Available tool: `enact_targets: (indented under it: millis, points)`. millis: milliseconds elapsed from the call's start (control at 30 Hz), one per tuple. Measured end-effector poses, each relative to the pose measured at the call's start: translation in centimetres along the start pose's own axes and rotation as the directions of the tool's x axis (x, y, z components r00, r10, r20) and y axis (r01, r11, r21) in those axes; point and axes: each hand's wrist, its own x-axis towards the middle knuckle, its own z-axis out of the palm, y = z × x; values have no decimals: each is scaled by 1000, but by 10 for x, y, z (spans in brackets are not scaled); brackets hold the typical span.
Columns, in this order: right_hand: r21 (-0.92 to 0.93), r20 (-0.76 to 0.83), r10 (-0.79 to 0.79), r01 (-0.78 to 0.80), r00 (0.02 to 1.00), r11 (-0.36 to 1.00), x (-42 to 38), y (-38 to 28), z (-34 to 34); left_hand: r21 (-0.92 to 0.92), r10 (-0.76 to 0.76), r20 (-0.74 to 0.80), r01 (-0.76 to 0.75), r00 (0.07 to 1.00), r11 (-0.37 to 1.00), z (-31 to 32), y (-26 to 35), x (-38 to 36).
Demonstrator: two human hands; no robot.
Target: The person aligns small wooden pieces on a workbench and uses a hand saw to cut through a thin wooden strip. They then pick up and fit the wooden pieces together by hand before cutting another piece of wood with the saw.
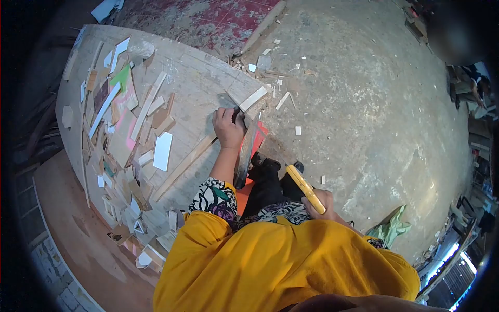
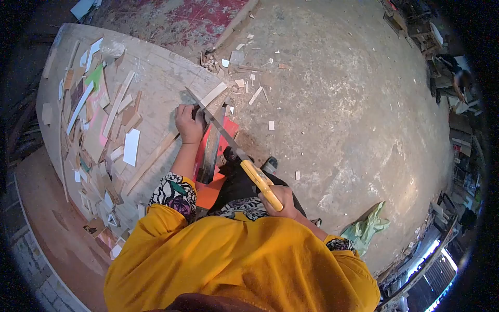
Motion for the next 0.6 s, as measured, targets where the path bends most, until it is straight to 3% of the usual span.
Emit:
enact_targets:
  millis: [133,233,367,600]
  points:
    - [0,61,-177,177,982,984,11,-2,11,2,15,-23,-15,1000,1000,2,-4,2]
    - [-6,42,-202,203,978,979,10,-3,13,34,19,-24,-18,1000,999,2,-4,3]
    - [52,13,-82,81,997,995,15,10,-6,8,5,-28,-4,1000,1000,-1,1,4]
    - [-2,-44,-143,143,989,990,17,7,2,23,-59,-16,59,998,998,2,-1,4]
